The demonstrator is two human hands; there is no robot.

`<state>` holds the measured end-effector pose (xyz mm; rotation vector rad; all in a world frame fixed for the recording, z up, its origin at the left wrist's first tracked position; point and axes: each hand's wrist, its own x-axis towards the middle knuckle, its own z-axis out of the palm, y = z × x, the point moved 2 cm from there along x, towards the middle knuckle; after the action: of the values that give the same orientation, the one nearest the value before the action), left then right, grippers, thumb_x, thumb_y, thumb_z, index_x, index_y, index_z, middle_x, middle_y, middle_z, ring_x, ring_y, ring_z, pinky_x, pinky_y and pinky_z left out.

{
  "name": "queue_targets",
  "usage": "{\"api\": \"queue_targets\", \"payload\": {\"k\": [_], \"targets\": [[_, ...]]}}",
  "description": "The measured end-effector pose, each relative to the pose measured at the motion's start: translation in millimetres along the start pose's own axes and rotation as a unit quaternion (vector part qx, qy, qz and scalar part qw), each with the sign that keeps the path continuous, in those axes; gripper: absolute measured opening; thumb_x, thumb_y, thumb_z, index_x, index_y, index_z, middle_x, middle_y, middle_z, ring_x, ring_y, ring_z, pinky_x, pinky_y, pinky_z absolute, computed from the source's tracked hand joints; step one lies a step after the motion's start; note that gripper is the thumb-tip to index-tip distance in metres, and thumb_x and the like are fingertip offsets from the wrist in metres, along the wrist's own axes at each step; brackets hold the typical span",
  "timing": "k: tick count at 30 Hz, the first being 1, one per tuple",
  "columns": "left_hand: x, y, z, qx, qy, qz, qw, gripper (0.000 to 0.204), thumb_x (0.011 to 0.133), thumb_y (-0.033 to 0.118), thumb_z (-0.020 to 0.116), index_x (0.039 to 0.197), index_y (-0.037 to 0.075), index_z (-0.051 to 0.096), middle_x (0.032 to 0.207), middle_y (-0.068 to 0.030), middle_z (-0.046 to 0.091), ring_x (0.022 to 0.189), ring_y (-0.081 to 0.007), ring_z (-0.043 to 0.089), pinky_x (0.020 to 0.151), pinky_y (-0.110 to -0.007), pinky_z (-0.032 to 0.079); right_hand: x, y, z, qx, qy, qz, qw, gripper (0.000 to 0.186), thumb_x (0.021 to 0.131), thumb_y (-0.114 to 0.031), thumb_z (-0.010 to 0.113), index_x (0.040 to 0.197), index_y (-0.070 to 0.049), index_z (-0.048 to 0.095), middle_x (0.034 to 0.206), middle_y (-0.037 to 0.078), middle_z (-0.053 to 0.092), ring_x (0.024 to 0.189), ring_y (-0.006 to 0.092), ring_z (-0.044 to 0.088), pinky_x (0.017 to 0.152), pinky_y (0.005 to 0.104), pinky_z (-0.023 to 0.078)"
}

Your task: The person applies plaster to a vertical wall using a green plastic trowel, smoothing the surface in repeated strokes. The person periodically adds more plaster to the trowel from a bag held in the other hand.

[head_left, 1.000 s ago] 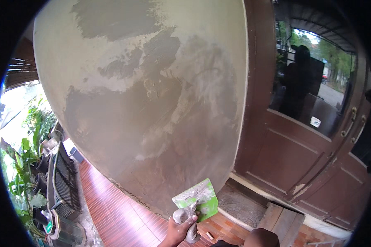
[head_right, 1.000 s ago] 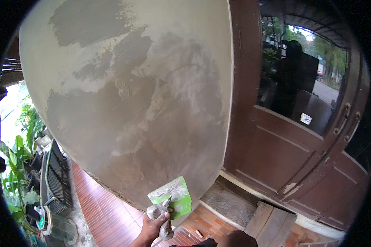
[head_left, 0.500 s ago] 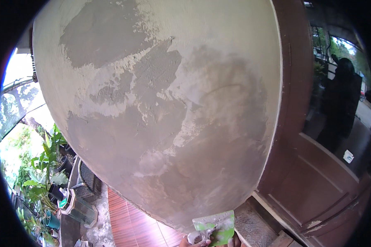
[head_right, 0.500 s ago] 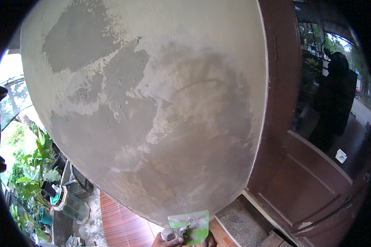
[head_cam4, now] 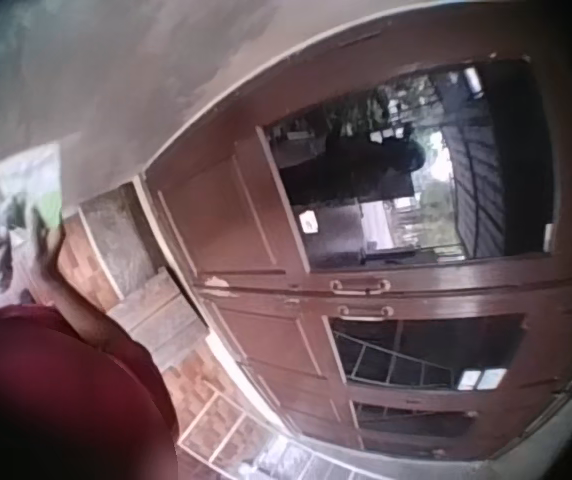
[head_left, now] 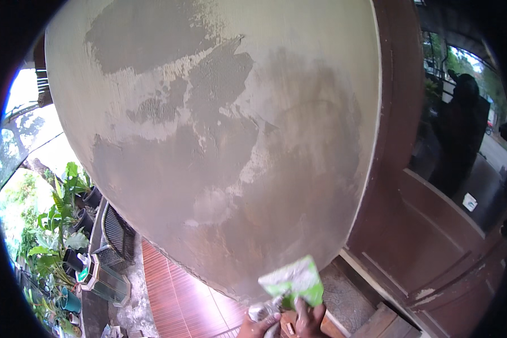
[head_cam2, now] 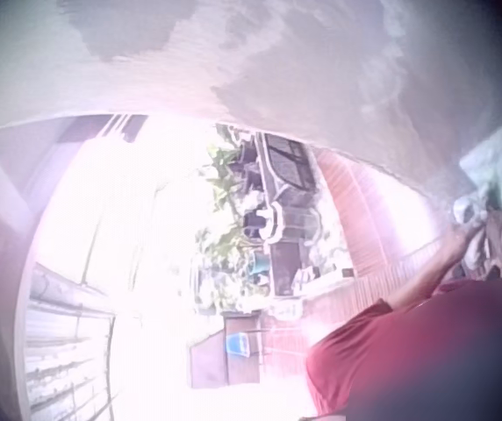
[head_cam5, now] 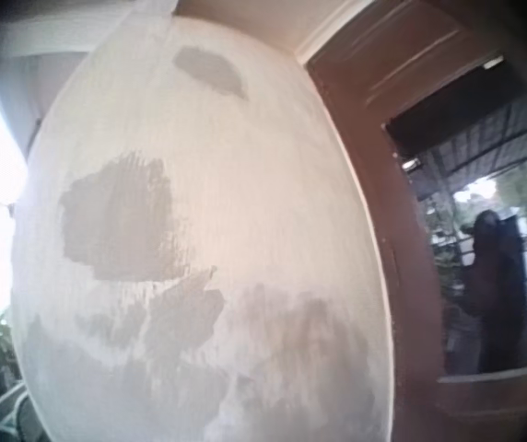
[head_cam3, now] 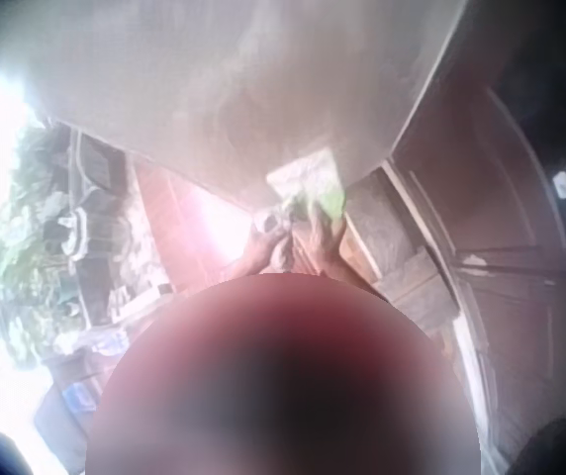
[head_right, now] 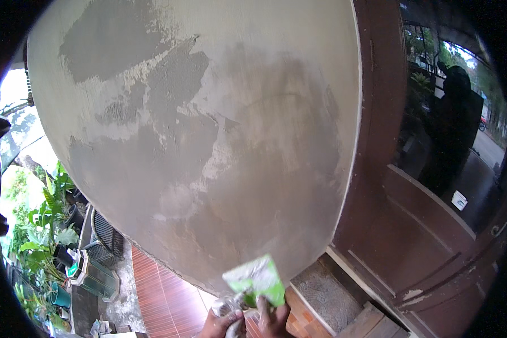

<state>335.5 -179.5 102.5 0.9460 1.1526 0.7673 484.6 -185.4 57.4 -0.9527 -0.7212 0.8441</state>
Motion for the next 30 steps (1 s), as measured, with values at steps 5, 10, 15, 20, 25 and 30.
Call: {"api": "queue_targets", "payload": {"k": [5,10,15,20,25,30], "targets": [[-13.2,0.3,-34.2,-0.181,-0.202,-0.042,0.962,0.058,0.084,0.030,0.072,0.122,-0.007,0.050,0.076,-0.0173,0.063,0.041,-0.0161,0.052,0.041,-0.033,0.046,44.1,-47.0,22.1,0.215,0.114,0.012,0.970,0.029,0.085,-0.002,0.064,0.112,-0.002,0.057,0.106,0.004,0.058,0.099,0.0146,0.055,0.090,0.0305,0.042],[-48.2,-10.7,-61.3,-0.206,-0.168,-0.036,0.963,0.030,0.084,0.020,0.073,0.093,-0.002,0.056,0.071,-0.0123,0.061,0.051,-0.0173,0.057,0.045,-0.031,0.048,29.8,-42.1,15.2,0.165,0.072,0.074,0.981,0.025,0.086,-0.010,0.060,0.110,-0.003,0.057,0.102,0.006,0.061,0.092,0.0203,0.061,0.076,0.0359,0.052],[-52.3,-1.4,-80.8,-0.133,-0.200,0.053,0.969,0.028,0.085,0.021,0.072,0.095,0.000,0.056,0.073,-0.0056,0.060,0.059,-0.0120,0.056,0.052,-0.027,0.046,-9.1,-18.8,1.2,0.117,0.050,0.212,0.969,0.024,0.084,-0.016,0.058,0.106,-0.007,0.058,0.093,0.005,0.062,0.077,0.0203,0.063,0.055,0.0345,0.050],[-46.5,9.5,-94.8,-0.057,-0.152,0.096,0.982,0.053,0.092,0.046,0.057,0.101,-0.006,0.056,0.061,-0.0096,0.057,0.045,-0.0160,0.052,0.041,-0.029,0.043,-39.3,-4.0,-5.6,0.141,0.021,0.338,0.930,0.023,0.081,-0.015,0.059,0.102,-0.005,0.058,0.083,0.006,0.060,0.062,0.0176,0.060,0.044,0.0300,0.046],[-38.0,11.5,-101.7,-0.089,-0.156,0.022,0.983,0.067,0.096,0.053,0.041,0.104,-0.010,0.061,0.067,-0.0062,0.060,0.054,-0.0106,0.051,0.049,-0.025,0.037,-55.8,-4.1,-3.4,0.213,-0.082,0.401,0.887,0.031,0.080,-0.013,0.058,0.110,-0.001,0.056,0.085,0.006,0.062,0.058,0.0128,0.059,0.040,0.0247,0.043],[-37.9,20.5,-95.1,0.025,-0.155,0.031,0.987,0.056,0.097,0.046,0.046,0.095,-0.007,0.062,0.065,-0.0039,0.058,0.055,-0.0092,0.047,0.050,-0.025,0.033,-65.0,-4.7,-0.1,0.246,-0.091,0.427,0.865,0.040,0.081,-0.013,0.056,0.118,0.002,0.054,0.095,0.008,0.064,0.072,0.0143,0.063,0.054,0.0263,0.051]]}}
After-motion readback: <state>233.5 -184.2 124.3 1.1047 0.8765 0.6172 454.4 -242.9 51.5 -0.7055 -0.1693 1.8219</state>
